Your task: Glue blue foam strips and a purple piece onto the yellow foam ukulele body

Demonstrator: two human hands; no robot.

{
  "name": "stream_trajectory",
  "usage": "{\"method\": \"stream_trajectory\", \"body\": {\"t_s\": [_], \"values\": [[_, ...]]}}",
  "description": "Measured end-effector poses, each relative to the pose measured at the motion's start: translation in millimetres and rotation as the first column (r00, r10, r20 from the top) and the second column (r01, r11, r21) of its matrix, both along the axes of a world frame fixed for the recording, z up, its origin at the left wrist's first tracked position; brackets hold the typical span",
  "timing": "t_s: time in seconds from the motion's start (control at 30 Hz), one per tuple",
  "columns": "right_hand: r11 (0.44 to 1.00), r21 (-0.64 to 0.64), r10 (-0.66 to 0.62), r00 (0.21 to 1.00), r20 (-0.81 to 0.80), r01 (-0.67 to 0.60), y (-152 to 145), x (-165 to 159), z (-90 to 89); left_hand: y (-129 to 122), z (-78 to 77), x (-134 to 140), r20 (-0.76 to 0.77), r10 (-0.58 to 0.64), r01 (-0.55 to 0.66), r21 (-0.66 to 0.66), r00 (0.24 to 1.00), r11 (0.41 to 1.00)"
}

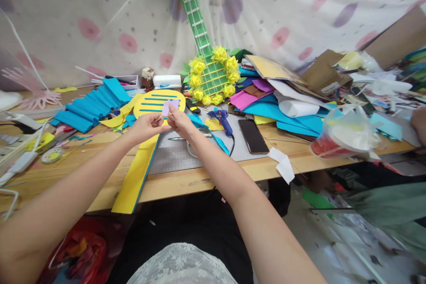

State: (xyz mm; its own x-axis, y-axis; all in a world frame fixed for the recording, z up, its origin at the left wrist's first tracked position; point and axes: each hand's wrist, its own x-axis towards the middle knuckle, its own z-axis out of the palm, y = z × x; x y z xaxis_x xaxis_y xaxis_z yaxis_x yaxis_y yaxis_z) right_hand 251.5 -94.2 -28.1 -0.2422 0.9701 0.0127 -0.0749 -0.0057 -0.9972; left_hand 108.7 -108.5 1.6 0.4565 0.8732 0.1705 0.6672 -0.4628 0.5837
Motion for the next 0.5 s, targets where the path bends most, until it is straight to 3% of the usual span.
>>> {"method": "stream_trajectory", "body": {"t_s": [0.13, 0.33, 0.5], "values": [[0.996, -0.055, 0.071, 0.996, -0.06, -0.075, -2.5, 3.7, 4.3, 6.2, -0.4, -5.9, -0.091, 0.054, -0.058, -0.036, 0.994, 0.998], [0.958, -0.077, 0.262, 0.952, -0.161, -0.277, -2.6, 19.5, 9.7, 9.0, 7.0, -13.4, -0.134, 0.288, -0.288, 0.018, 0.948, 0.957], [0.939, -0.104, 0.307, 0.936, -0.173, -0.327, 1.7, 34.0, 4.5, 14.9, 7.6, -21.7, -0.164, 0.388, -0.392, 0.006, 0.907, 0.92]]}}
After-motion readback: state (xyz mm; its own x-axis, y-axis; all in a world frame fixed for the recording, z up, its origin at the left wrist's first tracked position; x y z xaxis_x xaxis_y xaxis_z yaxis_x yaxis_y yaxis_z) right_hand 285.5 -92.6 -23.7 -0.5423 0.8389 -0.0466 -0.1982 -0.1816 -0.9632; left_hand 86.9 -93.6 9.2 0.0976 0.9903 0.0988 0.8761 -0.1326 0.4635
